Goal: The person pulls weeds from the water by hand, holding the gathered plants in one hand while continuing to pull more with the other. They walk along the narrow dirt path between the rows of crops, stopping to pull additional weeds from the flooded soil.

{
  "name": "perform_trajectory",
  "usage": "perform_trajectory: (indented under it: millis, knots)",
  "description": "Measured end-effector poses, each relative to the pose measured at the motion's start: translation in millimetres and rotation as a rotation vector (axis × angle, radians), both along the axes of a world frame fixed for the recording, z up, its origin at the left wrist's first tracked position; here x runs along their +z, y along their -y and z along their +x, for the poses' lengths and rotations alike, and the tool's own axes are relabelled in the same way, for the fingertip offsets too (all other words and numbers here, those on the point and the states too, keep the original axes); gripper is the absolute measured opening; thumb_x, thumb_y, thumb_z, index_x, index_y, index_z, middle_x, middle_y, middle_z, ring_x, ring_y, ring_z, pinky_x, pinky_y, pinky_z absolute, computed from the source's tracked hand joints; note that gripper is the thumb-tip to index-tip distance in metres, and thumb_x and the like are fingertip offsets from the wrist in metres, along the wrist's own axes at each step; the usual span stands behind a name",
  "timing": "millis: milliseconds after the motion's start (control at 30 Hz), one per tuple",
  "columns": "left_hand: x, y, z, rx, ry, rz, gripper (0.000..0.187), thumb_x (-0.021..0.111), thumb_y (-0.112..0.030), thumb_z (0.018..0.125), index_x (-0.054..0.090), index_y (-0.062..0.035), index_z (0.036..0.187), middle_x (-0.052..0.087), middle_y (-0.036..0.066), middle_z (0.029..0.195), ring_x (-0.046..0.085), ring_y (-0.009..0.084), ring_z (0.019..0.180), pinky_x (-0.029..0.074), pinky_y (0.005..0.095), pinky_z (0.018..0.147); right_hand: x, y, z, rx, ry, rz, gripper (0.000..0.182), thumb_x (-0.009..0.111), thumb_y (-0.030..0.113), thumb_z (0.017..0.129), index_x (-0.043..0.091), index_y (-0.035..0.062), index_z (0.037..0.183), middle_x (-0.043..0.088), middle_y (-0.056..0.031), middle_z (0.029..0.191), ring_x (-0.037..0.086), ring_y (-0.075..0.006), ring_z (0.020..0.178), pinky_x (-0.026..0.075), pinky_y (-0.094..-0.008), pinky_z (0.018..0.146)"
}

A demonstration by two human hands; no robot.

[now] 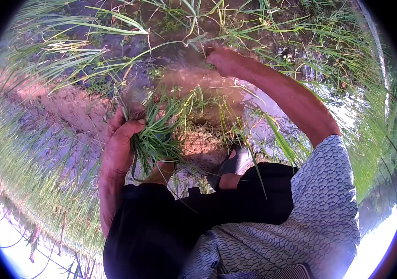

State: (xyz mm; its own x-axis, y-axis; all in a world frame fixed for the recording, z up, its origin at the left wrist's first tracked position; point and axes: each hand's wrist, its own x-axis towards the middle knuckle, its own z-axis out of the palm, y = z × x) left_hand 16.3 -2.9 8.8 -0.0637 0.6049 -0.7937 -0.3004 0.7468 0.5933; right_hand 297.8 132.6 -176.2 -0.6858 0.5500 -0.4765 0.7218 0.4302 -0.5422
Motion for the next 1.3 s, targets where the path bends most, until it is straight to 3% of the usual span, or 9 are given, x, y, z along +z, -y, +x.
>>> perform_trajectory:
  millis: [67, 233, 333, 367, 467, 600, 767, 1133, 1300]
  knots:
    - [2, -1, 2, 0.013, 0.009, -0.031, 0.030, 0.054, 0.001, 0.078, 0.061, -0.0046, 0.107, 0.059, -0.002, 0.087, 0.053, 0.0084, 0.080, 0.041, 0.0224, 0.075, 13, 7, 1, 0.116, 0.097, -0.147, 0.011, 0.061, -0.004, 0.068, 0.065, 0.0008, 0.076, 0.064, -0.0209, 0.082, 0.064, -0.0368, 0.077, 0.052, -0.0436, 0.069]
    - [-3, 2, 0, -0.021, -0.036, 0.008, 0.029, 0.054, -0.001, 0.079, 0.061, -0.0048, 0.106, 0.059, -0.002, 0.087, 0.053, 0.0084, 0.080, 0.041, 0.0227, 0.075, 17, 8, 0, -0.142, 0.253, 0.216, 0.034, 0.053, 0.000, 0.078, 0.047, -0.0102, 0.110, 0.063, -0.0224, 0.080, 0.067, -0.0337, 0.075, 0.053, -0.0417, 0.061]
    - [-6, 3, -1, -0.029, -0.014, -0.007, 0.028, 0.055, -0.001, 0.079, 0.061, -0.0049, 0.106, 0.060, -0.002, 0.088, 0.054, 0.0084, 0.081, 0.042, 0.0226, 0.076, 22, 12, -4, 0.022, 0.467, 0.497, 0.037, 0.050, 0.003, 0.082, 0.043, -0.0102, 0.116, 0.064, -0.0210, 0.078, 0.067, -0.0296, 0.072, 0.054, -0.0399, 0.061]
    - [-7, 3, -1, -0.030, -0.007, -0.003, 0.028, 0.055, -0.001, 0.079, 0.061, -0.0049, 0.106, 0.060, -0.002, 0.088, 0.054, 0.0084, 0.081, 0.042, 0.0226, 0.076, 25, 7, -6, -0.057, 0.558, 0.349, 0.039, 0.049, 0.011, 0.087, 0.042, -0.0085, 0.119, 0.064, -0.0210, 0.091, 0.067, -0.0253, 0.084, 0.053, -0.0363, 0.070]
    - [-1, -1, 6, -0.012, -0.017, -0.007, 0.027, 0.055, -0.002, 0.079, 0.062, -0.0048, 0.105, 0.061, -0.001, 0.089, 0.054, 0.0082, 0.082, 0.042, 0.0225, 0.076, 20, -13, -10, -0.395, 0.548, 0.014, 0.046, 0.057, 0.011, 0.084, 0.044, -0.0093, 0.124, 0.064, -0.0230, 0.103, 0.065, -0.0326, 0.095, 0.053, -0.0396, 0.078]
    - [-4, 2, 2, -0.029, 0.016, -0.017, 0.027, 0.055, -0.002, 0.079, 0.061, -0.0046, 0.106, 0.061, -0.001, 0.091, 0.055, 0.0085, 0.082, 0.043, 0.0227, 0.075, -8, -19, -4, -0.502, 0.524, 0.209, 0.033, 0.059, 0.012, 0.082, 0.056, 0.0003, 0.113, 0.064, -0.0188, 0.109, 0.063, -0.0328, 0.100, 0.052, -0.0399, 0.082]
    - [-3, 1, 4, 0.017, 0.028, -0.045, 0.029, 0.055, 0.001, 0.079, 0.061, -0.0037, 0.107, 0.062, -0.001, 0.091, 0.056, 0.0093, 0.082, 0.044, 0.0231, 0.075, -5, -39, 10, -0.285, 0.414, 0.147, 0.022, 0.062, 0.012, 0.076, 0.069, 0.0054, 0.095, 0.067, -0.0162, 0.096, 0.066, -0.0321, 0.091, 0.054, -0.0420, 0.075]
    - [-14, 4, -4, -0.002, 0.003, -0.013, 0.031, 0.054, 0.002, 0.079, 0.060, -0.0016, 0.109, 0.063, 0.003, 0.095, 0.057, 0.0123, 0.085, 0.044, 0.0241, 0.078, 10, 2, 4, -0.052, -0.014, 0.019, 0.023, 0.059, 0.014, 0.074, 0.066, 0.0006, 0.092, 0.065, -0.0196, 0.084, 0.064, -0.0326, 0.078, 0.051, -0.0451, 0.073]
    - [-12, 2, 0, -0.020, 0.025, -0.018, 0.031, 0.055, 0.000, 0.079, 0.060, -0.0010, 0.110, 0.063, 0.004, 0.096, 0.058, 0.0132, 0.086, 0.045, 0.0246, 0.079, 34, 44, -20, 0.100, 0.205, -0.172, 0.015, 0.060, 0.011, 0.076, 0.068, -0.0006, 0.082, 0.066, -0.0189, 0.078, 0.065, -0.0322, 0.072, 0.053, -0.0426, 0.067]
